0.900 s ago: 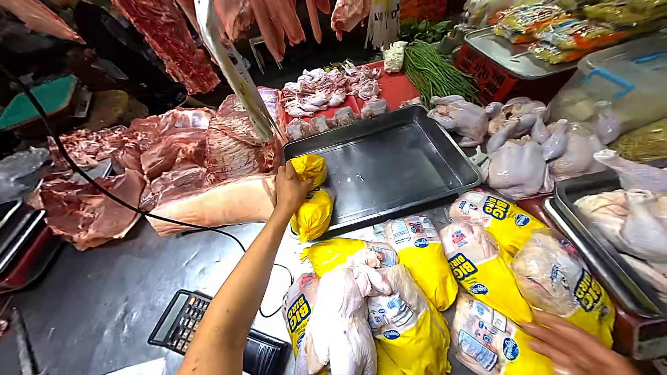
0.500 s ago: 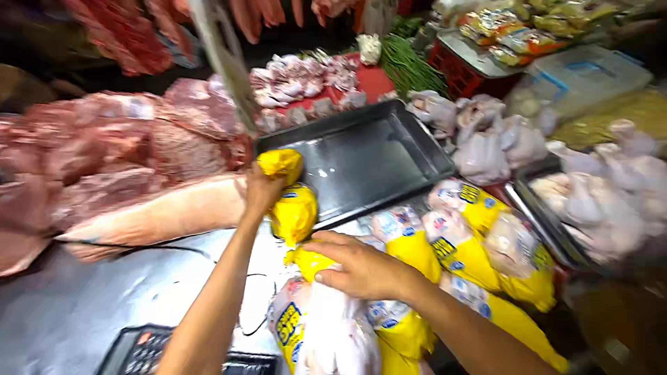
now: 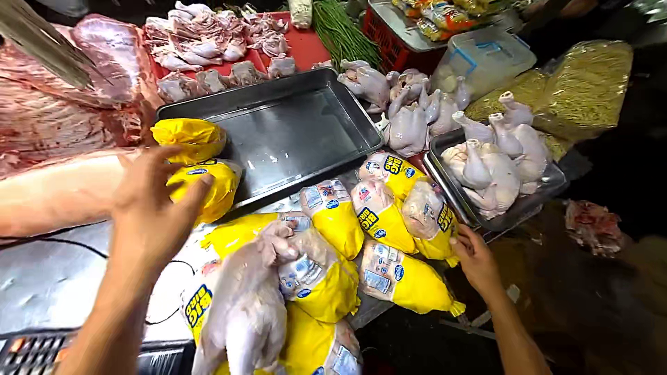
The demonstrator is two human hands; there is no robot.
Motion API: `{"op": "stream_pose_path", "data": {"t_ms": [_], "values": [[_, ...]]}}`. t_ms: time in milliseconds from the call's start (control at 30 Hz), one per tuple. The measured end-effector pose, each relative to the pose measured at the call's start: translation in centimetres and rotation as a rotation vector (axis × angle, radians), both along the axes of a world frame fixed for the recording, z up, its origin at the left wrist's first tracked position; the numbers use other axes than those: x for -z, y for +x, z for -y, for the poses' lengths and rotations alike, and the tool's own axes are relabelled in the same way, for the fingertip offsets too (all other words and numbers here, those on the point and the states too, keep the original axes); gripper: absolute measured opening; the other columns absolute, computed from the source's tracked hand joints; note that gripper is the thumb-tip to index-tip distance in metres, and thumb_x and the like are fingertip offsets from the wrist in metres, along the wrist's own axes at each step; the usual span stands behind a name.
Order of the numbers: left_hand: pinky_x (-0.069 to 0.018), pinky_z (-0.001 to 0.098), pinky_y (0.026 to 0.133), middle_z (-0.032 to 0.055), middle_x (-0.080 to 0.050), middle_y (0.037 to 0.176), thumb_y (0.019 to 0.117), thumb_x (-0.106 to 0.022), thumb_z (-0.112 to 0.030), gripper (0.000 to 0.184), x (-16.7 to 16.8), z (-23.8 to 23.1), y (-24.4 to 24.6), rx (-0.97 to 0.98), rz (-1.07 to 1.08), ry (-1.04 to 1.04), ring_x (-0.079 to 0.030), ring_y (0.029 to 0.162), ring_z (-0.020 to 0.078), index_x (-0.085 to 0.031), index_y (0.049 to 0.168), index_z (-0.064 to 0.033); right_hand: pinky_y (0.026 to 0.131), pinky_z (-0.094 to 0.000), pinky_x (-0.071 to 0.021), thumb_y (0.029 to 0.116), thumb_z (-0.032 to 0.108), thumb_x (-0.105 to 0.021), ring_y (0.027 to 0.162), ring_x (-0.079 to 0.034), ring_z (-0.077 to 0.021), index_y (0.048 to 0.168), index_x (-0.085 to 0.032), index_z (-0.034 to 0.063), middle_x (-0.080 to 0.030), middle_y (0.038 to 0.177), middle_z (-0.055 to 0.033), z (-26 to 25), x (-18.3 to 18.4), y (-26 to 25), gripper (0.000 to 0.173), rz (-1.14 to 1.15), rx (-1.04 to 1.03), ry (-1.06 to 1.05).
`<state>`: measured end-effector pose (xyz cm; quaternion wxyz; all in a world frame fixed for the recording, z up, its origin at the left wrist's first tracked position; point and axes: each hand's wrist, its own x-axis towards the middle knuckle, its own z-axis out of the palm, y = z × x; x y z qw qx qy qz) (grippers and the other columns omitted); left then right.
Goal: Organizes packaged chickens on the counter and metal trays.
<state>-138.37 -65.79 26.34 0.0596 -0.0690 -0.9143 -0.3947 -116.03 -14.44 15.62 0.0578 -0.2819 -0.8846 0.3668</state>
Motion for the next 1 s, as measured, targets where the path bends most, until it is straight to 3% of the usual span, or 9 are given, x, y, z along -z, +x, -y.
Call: {"op": "stream_pose_path", "data": {"t_ms": [167,333,400,500,633,733,833,900,1000], "values": [[-0.0594,0.0376,0.094,0.0181,-0.058,0.140,0.0947,-0.069,-0.017,0.057,1.0,-21.7,17.1,0.292,0.490,0.569,-0.066,0.118,0.0228,-0.048,0.144,0.0022,0.107,-0.0539,-0.0472,0.1061,0.022,-0.052,0.125,-0.059,-0.0389,0.141,-0.054,-0.0073,-0.059,0.136,-0.0303,0.6,2.2,3.1,0.045,-0.027,0.195,-0.225],[-0.0528,0.0468,0.104,0.0258,-0.043,0.154,0.0928,-0.073,-0.019,0.079,8.9,-34.3,15.5,0.151,0.512,0.689,-0.055,0.134,0.0330,-0.032,0.156,0.0018,0.094,-0.0546,-0.0551,0.1062,0.034,-0.053,0.124,-0.060,-0.0372,0.152,-0.042,-0.0032,-0.048,0.150,-0.0271,-0.5,3.7,2.4,0.060,-0.076,0.221,-0.598],[-0.0527,0.0471,0.103,0.0249,-0.058,0.140,0.0919,-0.074,-0.020,0.076,10.4,-35.7,13.2,0.103,0.524,0.700,-0.062,0.122,0.0305,-0.036,0.153,0.0024,0.069,-0.0422,-0.0565,0.1067,0.039,-0.052,0.091,-0.066,-0.0246,0.146,-0.050,0.0004,-0.062,0.127,-0.0200,-1.2,3.3,1.7,0.055,-0.052,0.214,-0.722],[-0.0518,0.0483,0.102,0.0228,-0.065,0.126,0.0929,-0.073,-0.027,0.061,10.6,-36.1,10.8,0.075,0.598,0.615,-0.065,0.115,0.0300,-0.051,0.142,0.0028,0.039,-0.0216,-0.0374,0.1062,0.048,-0.050,0.044,-0.044,-0.0064,0.140,-0.049,0.0132,-0.059,0.076,-0.0044,-2.8,2.7,0.8,0.049,0.078,0.133,-0.901],[-0.0528,0.0436,0.090,0.0171,-0.067,0.111,0.0955,-0.071,-0.024,0.036,10.7,-35.5,10.8,0.002,0.616,0.704,-0.065,0.101,0.0237,-0.065,0.121,0.0010,0.037,-0.0191,-0.0290,0.0967,0.035,-0.068,0.043,-0.036,-0.0033,0.148,-0.045,0.0173,-0.062,0.081,-0.0046,-2.9,0.9,0.5,0.059,0.016,-0.032,-0.892],[-0.0534,0.0367,0.077,0.0155,-0.067,0.114,0.1022,-0.062,-0.022,0.039,11.3,-35.1,13.0,-0.147,0.547,1.059,-0.063,0.091,0.0184,-0.059,0.134,0.0003,0.041,-0.0243,-0.0358,0.0916,0.031,-0.072,0.050,-0.045,-0.0077,0.148,-0.048,0.0120,-0.068,0.098,-0.0093,-0.7,-3.0,0.2,0.065,-0.027,-0.122,-0.727],[-0.0556,0.0451,0.100,0.0157,-0.059,0.141,0.1083,-0.045,-0.031,0.058,11.1,-33.0,15.9,-0.093,0.569,1.418,-0.064,0.120,0.0238,-0.028,0.161,-0.0117,0.043,-0.0267,-0.0440,0.0901,0.030,-0.070,0.050,-0.049,-0.0077,0.155,-0.034,0.0063,-0.070,0.094,-0.0067,3.4,-8.0,0.8,0.078,0.005,-0.352,-0.656],[-0.0602,0.0442,0.091,0.0139,-0.069,0.124,0.1083,-0.040,-0.039,0.049,10.0,-31.4,17.3,-0.167,0.641,1.615,-0.071,0.108,0.0232,-0.043,0.150,-0.0132,0.047,-0.0284,-0.0477,0.0945,0.032,-0.068,0.053,-0.053,-0.0087,0.159,-0.026,0.0014,-0.070,0.091,-0.0046,5.3,-11.3,0.7,0.083,0.097,-0.570,-0.572],[-0.0620,0.0420,0.087,0.0132,-0.072,0.113,0.1055,-0.042,-0.038,0.045,8.8,-28.0,18.1,-0.197,0.647,1.774,-0.073,0.101,0.0219,-0.048,0.141,-0.0103,0.057,-0.0333,-0.0545,0.0954,0.044,-0.063,0.067,-0.063,-0.0122,0.139,-0.062,0.0065,-0.073,0.094,-0.0054,6.7,-13.5,-1.7,0.057,0.006,-0.616,-0.357]]}}
